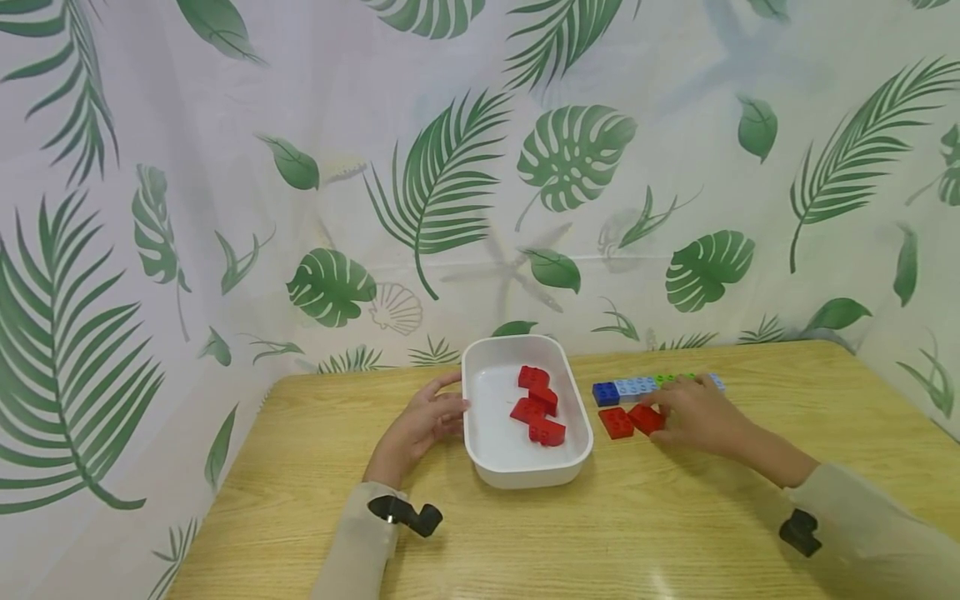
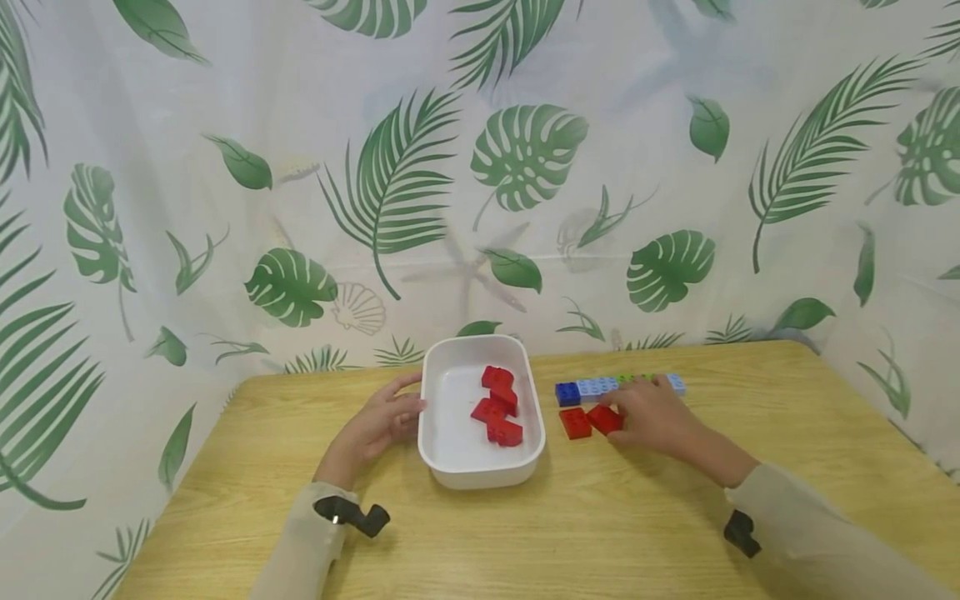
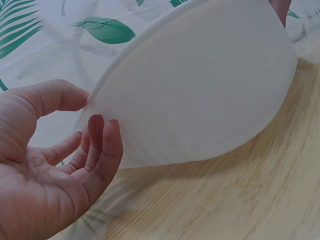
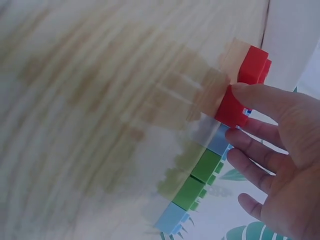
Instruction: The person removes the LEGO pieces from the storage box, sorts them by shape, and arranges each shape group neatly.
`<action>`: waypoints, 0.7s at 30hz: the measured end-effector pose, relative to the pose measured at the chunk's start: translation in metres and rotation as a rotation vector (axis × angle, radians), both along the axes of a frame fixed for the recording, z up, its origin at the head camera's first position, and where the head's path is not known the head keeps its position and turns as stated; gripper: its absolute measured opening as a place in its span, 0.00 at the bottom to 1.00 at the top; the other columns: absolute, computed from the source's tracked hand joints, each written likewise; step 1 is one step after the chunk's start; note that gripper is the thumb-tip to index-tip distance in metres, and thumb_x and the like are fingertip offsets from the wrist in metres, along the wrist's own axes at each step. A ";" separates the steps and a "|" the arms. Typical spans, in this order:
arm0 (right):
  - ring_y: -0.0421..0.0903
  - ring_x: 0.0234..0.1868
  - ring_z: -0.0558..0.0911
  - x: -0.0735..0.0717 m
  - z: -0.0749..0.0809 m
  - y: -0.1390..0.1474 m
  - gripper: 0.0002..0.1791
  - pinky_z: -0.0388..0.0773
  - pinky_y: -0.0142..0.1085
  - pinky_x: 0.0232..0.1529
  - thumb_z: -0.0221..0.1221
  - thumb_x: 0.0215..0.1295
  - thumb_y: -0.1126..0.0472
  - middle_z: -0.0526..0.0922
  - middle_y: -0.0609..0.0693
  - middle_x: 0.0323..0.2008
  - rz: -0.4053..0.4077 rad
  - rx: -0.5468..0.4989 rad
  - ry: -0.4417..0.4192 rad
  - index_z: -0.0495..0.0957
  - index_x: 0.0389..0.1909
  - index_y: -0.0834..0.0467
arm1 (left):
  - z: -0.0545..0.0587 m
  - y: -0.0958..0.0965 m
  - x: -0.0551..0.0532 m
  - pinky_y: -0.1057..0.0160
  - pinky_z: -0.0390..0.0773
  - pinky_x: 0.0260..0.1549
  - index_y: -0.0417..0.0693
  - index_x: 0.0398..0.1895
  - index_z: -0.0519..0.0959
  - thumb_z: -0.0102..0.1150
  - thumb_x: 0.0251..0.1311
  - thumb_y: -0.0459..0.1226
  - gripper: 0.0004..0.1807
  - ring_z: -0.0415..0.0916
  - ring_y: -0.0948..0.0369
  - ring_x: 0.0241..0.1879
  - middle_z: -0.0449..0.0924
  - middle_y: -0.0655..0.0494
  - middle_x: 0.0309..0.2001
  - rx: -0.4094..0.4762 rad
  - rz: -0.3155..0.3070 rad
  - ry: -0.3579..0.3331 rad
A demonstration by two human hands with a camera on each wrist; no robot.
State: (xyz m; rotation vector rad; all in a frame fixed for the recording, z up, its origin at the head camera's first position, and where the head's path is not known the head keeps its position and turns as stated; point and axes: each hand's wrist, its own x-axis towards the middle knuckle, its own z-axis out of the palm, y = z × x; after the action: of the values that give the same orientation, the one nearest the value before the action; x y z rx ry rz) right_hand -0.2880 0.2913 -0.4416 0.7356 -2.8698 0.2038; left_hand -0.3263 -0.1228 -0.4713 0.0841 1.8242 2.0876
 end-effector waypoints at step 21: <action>0.40 0.28 0.72 0.004 -0.001 -0.013 0.20 0.66 0.53 0.43 0.77 0.48 0.45 0.74 0.38 0.19 -0.050 0.015 0.077 0.87 0.35 0.55 | 0.002 0.000 0.001 0.61 0.84 0.43 0.52 0.76 0.64 0.60 0.65 0.31 0.35 0.83 0.58 0.46 0.76 0.37 0.63 -0.016 0.000 -0.005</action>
State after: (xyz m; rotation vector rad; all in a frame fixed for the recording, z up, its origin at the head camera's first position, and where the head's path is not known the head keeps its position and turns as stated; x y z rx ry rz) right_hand -0.2841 0.2784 -0.4428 0.6584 -2.8156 0.1434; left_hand -0.3253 -0.1228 -0.4697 0.0752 1.8373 2.0712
